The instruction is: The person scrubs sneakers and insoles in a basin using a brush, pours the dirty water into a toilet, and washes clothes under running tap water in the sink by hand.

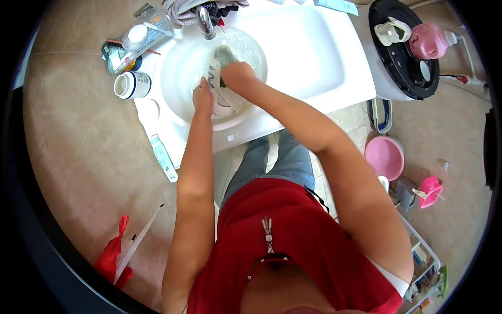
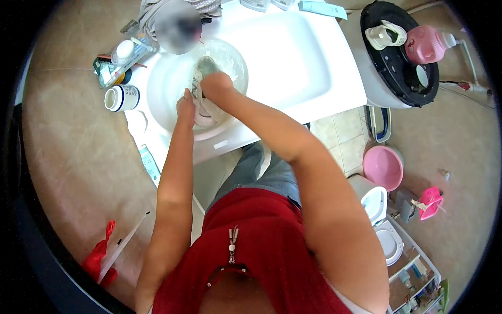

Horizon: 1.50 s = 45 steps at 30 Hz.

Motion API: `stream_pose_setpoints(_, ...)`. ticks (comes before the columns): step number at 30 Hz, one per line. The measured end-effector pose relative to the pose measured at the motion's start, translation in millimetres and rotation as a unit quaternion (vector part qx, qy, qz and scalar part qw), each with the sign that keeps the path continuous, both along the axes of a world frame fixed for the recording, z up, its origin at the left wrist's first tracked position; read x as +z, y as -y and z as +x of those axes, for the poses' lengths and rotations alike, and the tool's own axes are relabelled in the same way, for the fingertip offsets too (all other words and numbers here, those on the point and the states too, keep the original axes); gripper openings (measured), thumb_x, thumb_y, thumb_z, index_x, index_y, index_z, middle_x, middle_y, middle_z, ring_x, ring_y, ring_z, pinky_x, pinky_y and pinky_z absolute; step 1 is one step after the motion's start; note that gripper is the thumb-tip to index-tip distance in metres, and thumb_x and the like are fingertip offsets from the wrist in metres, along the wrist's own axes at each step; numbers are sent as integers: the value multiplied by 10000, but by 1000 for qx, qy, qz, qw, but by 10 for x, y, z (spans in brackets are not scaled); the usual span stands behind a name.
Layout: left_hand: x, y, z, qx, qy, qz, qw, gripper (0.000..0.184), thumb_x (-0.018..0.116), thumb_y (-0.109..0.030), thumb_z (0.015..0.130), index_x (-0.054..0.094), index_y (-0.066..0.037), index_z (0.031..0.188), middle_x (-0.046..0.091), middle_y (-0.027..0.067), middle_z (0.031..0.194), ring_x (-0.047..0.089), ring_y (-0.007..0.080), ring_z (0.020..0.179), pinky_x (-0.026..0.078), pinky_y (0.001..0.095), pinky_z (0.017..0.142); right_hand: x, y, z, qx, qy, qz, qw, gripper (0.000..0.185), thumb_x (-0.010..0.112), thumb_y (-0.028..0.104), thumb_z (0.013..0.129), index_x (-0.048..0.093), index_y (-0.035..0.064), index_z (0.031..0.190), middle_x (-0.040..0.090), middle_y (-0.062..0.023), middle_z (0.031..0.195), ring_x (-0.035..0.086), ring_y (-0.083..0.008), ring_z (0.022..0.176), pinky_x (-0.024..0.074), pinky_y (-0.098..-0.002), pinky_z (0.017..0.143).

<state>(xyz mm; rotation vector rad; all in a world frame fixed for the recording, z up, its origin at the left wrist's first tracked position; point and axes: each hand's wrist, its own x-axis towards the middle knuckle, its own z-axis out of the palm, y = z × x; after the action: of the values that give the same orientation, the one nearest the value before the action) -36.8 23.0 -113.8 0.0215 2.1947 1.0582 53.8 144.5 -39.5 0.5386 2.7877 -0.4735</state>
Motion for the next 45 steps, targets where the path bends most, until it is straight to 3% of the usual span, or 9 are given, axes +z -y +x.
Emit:
stream_pose_setpoints(3,-113,25,0,26,16,20,999,557,362,-430,951,626,58,1009,639,193,886,596,298,821,442,386,761,143,184,375,82,25,10,996,141,539,111,781,669,62,805,676,-122,785,674,-245,738,534,-337,607)
stream_pose_setpoints(12,-221,23,-45,-25,-16,3,1000,543,367,-422,947,632,48,1013,643,217,965,606,334,915,446,399,799,-324,3,-156,-78,-82,55,992,132,561,119,776,666,45,809,675,-128,820,672,-253,758,532,-347,592)
stream_pose_setpoints(17,-266,99,-65,-3,-37,-2,999,551,352,-421,950,635,50,994,645,225,937,614,345,863,445,403,773,-81,103,101,19,17,-27,999,228,480,197,852,671,73,849,665,-147,814,662,-288,745,526,-373,614)
stream_pose_setpoints(20,-131,86,-18,19,66,5,998,562,339,-438,951,637,36,996,644,224,926,611,353,851,442,404,778,112,251,400,53,36,-71,995,273,426,233,884,648,84,938,661,-131,770,655,-304,707,520,-403,609)
stream_pose_setpoints(23,-380,117,-90,-52,6,-17,998,527,394,-429,948,640,33,1003,644,163,889,592,268,774,450,361,743,-85,230,240,56,21,-5,998,235,472,191,847,643,58,939,665,-116,770,658,-291,700,521,-393,604)
stream_pose_setpoints(27,-66,-5,50,-112,-111,-104,982,533,293,-458,949,654,-76,1034,646,187,992,589,374,966,438,439,839,-341,100,-132,-5,-43,73,996,201,521,151,799,652,28,888,674,-94,783,663,-268,704,525,-377,610)
stream_pose_setpoints(36,-120,9,11,-66,-25,-68,995,532,278,-456,947,651,-90,1049,638,195,1017,580,387,984,432,453,853,110,61,491,37,-34,-115,992,189,521,210,824,675,103,852,666,-143,792,658,-306,748,521,-407,628)
stream_pose_setpoints(40,-77,2,11,-93,-66,-73,991,540,268,-453,949,651,-83,1041,637,200,1015,581,391,979,435,455,852,-182,160,301,40,-89,31,995,152,491,164,827,625,103,791,648,-137,693,645,-300,616,515,-403,553)
stream_pose_setpoints(45,68,-28,85,-130,-103,-132,977,543,262,-454,948,646,-83,1049,633,194,1034,576,394,994,438,464,857,-504,51,-151,-50,-77,89,992,144,507,159,817,639,103,802,654,-139,711,656,-295,659,521,-390,574)
